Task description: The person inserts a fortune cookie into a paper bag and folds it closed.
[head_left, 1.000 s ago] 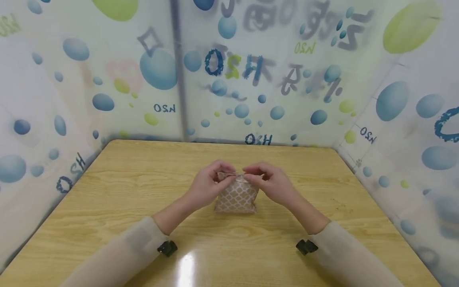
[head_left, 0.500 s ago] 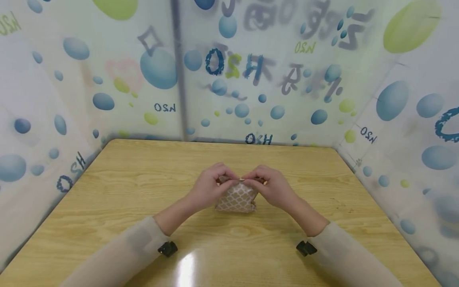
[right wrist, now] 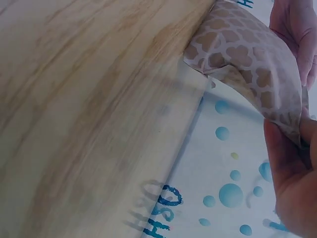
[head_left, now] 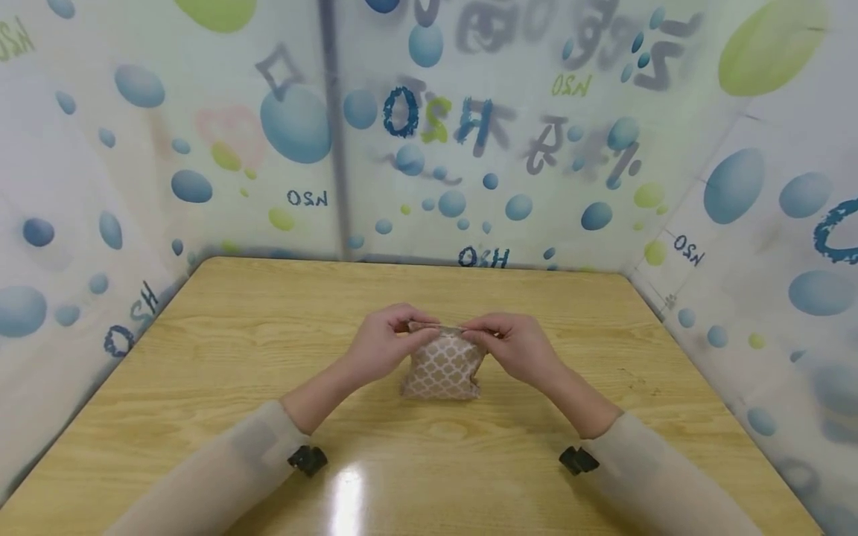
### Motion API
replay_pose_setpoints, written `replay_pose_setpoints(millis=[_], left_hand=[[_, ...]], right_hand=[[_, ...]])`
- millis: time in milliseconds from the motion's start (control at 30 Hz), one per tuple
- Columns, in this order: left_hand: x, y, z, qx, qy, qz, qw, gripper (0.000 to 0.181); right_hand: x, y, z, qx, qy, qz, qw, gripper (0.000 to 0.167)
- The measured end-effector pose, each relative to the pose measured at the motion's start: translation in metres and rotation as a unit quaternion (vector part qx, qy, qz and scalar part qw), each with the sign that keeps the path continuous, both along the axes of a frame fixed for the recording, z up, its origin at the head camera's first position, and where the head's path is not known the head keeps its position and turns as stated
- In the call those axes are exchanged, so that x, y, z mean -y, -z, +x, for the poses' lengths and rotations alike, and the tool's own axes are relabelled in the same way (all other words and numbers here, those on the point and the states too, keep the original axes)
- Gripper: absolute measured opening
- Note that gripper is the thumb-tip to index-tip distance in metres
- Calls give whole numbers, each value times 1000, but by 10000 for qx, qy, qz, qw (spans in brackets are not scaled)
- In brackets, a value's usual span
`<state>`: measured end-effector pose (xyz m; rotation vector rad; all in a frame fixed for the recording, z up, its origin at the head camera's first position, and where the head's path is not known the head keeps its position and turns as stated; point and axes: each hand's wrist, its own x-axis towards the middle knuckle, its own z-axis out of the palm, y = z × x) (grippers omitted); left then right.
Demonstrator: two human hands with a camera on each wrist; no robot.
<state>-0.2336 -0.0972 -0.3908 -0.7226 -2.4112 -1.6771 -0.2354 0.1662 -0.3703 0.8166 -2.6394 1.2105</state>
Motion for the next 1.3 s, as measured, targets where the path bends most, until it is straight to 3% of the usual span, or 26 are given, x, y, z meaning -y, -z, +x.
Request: replay_pose_setpoints(millis=[100,167,300,367,600,767,1033,1300], left_hand=[[4,-1,0,518,63,124,9986,14],[6,-1,-1,530,75,156,9984,13],[8,1,-2,184,26,117,9998,12],[9,2,-3,170,-6,77,9998,11],[17,1,-7,1365,102,495,9893,15],[20,-1,-9,1371,-7,374,9899,14],[17,-1,-14,1399,-135,385,9893,14],[17,5,-29,1707,-62,328,9848,15]], right_hand=[[0,2,-1,-199,1,18,9998,15],[1,3,-3,-172,-50,-24,9998,15],[-4,4,-6,681,-149,-269,9972,21],[-7,3,-6,988,-118,-367,9944,22],[-12,7,-9,875,145,-462,9950,20],[-17,10,-11,1371,131,-457,9894,26],[-13,6,-17,1192,211,-288,9922,20],[-13,11,-32,1678,210,-313,9851,22]])
